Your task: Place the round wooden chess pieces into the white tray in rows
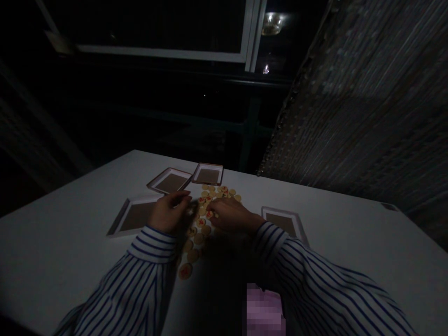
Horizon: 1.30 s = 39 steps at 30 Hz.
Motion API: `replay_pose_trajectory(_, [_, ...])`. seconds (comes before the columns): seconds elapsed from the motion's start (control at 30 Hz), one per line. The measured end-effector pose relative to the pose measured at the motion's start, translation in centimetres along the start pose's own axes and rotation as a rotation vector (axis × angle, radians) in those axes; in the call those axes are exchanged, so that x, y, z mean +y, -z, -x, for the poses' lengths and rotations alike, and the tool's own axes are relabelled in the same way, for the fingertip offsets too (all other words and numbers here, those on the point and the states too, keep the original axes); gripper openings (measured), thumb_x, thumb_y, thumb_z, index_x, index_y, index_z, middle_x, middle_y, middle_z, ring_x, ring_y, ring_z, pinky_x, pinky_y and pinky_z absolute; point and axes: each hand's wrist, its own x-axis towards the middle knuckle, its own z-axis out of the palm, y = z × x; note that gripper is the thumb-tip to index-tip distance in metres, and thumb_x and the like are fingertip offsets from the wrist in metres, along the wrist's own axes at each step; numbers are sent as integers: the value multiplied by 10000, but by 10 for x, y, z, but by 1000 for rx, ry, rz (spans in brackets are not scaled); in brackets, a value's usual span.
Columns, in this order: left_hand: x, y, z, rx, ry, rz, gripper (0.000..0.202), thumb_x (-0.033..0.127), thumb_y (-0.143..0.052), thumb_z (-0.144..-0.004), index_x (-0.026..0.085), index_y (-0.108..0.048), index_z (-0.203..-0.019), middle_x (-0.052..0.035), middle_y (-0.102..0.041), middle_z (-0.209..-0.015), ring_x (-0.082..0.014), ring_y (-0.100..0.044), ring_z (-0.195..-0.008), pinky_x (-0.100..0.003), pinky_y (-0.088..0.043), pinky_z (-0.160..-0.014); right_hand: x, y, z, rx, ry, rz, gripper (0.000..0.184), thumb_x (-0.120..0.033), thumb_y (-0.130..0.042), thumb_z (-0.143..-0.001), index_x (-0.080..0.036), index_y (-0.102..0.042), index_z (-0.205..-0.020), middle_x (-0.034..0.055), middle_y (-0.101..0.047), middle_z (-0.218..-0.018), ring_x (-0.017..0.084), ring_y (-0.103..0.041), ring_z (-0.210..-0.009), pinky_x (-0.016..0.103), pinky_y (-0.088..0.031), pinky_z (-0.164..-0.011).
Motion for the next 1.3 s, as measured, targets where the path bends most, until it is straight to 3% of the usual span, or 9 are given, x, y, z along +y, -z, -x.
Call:
replay_pose_trajectory(0.3, [-3,1,-2,10,15,3,302,349,-528,-747,172,-674,-944,-68,-708,-867,-198,-648,-822,-326,-504,-771,-2,-1,-3,-34,-18,33,264,-239,-522,-772,-172,-637,-1000,95,-627,-1021,213,-558,-969,293,-364,-831])
replay_pose_trajectory(1.13, [1,-3,0,-19,29,25,272,326,-531,-746,175,-677,-919,-60,-704,-871,-190,-643,-828,-316,-492,-784,-5,-5,-10,-113,-61,83,297,-263,-516,-704,-201,-637,-968,82,-640,-1014,236,-582,-902,288,-379,-686])
replay_pose_trajectory(1.3, [-2,-4,-1,-52,36,-31,282,340,-534,-747,191,-675,-940,-52,-707,-874,-191,-643,-831,-312,-494,-782,-2,-5,-10,-90,-48,41,299,-284,-521,-732,-194,-630,-996,81,-645,-1032,227,-572,-947,285,-375,-746])
